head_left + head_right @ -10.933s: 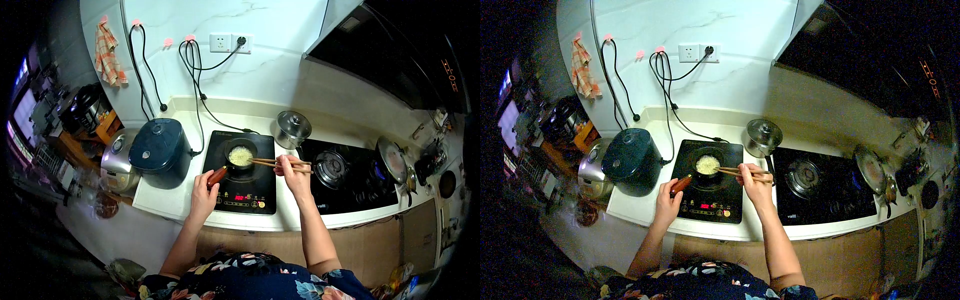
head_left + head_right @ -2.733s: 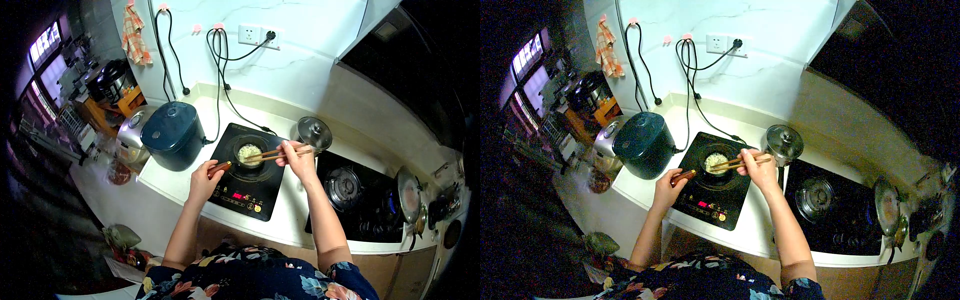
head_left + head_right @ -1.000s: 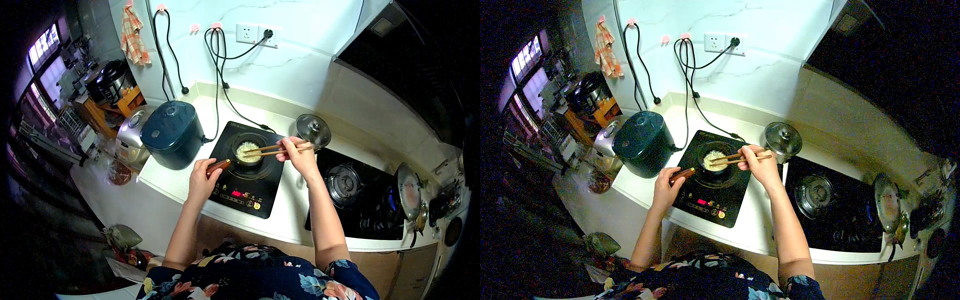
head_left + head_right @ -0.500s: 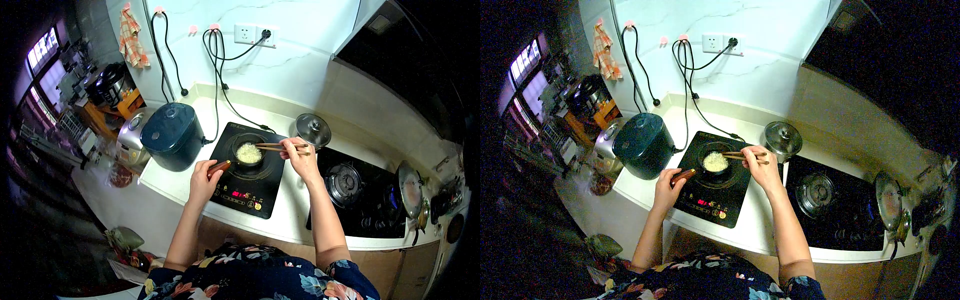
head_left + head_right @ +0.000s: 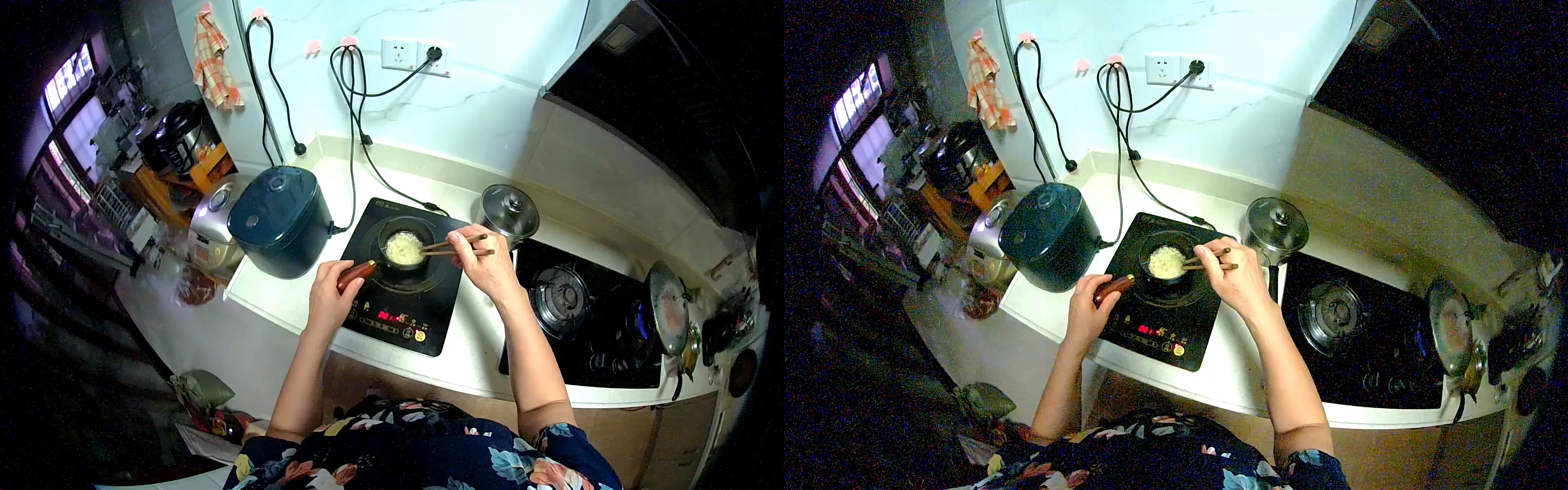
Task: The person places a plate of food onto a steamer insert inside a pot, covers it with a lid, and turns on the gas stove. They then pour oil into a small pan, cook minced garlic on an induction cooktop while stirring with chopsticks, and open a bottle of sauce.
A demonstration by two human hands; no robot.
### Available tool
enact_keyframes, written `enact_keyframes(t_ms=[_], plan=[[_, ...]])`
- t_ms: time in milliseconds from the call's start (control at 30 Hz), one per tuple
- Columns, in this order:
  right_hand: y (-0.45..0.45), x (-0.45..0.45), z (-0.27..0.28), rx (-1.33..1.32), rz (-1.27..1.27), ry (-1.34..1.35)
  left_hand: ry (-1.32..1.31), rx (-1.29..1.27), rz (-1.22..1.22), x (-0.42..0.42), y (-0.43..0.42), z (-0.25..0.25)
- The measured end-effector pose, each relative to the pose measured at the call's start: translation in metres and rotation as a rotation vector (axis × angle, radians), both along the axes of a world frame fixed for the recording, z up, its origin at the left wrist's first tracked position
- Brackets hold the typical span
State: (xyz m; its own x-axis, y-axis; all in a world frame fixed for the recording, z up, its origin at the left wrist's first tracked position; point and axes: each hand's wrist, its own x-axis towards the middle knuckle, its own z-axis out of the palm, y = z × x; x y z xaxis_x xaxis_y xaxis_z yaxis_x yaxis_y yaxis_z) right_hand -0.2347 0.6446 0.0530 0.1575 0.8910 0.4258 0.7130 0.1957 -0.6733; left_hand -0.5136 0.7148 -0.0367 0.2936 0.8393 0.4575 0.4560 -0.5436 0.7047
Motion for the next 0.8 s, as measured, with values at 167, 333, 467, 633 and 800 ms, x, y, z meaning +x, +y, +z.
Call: enact_keyframes(t_ms=[167, 333, 467, 633, 800], plan=[[0.012, -0.014, -0.008, -0.038, 0.067, 0.265, 0.004, 0.021, -0.003, 0.0, 0.002, -0.004], [0.024, -0.003, -0.026, -0.053, -0.047, 0.448, -0.01, -0.026, -0.008, 0.0, 0.001, -0.001], [0.008, 0.007, -0.011, -0.073, -0.143, 0.407, -0.013, -0.014, -0.002, -0.003, 0.002, -0.003], [0.009, -0.005, -0.017, -0.128, 0.031, 0.63, -0.003, -0.047, -0.001, -0.002, 0.001, -0.002], [0.018, 0.012, -0.032, 0.019, -0.062, 0.473, -0.006, -0.003, -0.02, -0.002, 0.001, -0.003]])
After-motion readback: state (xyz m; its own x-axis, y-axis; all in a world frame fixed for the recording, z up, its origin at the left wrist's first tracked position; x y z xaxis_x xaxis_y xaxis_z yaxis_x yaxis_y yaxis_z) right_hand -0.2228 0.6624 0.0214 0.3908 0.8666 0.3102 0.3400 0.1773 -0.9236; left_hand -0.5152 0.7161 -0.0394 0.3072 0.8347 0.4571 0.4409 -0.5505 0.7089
